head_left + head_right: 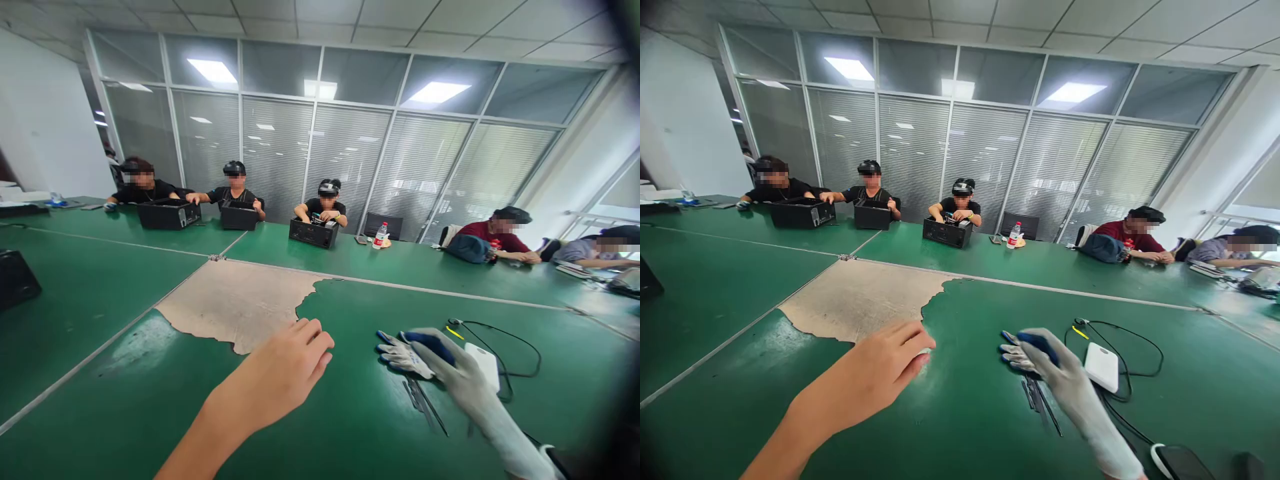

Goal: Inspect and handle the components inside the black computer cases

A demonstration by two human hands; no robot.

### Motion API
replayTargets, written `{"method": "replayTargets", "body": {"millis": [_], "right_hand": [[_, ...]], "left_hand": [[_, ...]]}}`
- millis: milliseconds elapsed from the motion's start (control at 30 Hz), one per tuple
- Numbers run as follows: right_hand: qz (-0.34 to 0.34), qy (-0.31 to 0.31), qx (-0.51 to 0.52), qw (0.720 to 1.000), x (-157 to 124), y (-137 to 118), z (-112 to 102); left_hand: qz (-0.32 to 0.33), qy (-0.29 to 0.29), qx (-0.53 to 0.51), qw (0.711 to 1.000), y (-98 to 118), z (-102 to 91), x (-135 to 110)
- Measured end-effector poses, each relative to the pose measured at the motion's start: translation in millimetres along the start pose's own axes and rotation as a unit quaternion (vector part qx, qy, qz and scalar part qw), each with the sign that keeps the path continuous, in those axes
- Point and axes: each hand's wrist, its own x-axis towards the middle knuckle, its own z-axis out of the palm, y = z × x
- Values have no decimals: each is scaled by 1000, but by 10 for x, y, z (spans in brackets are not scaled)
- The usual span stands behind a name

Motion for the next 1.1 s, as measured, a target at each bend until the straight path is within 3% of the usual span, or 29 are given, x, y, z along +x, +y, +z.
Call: {"method": "replayTargets", "body": {"millis": [67,167,267,433,567,733,1100], "right_hand": [[-12,-73,97,993,70,-454,311],[-51,-119,161,978,105,-1021,640],[-89,-156,263,948,143,-1271,832],[-50,-182,391,901,241,-1135,971],[-50,-214,416,883,317,-964,1005],[-63,-262,442,855,359,-929,1040],[-111,-239,429,864,270,-1004,1237]], "left_hand": [[-8,27,-10,1000,-6,70,65],[-34,91,-47,994,-28,190,175],[-61,160,-107,979,-65,292,270],[-110,192,-217,951,-96,370,336],[-135,183,-253,940,-80,389,345],[-147,178,-264,936,-90,382,337],[-111,243,-322,908,-78,385,375]]}}
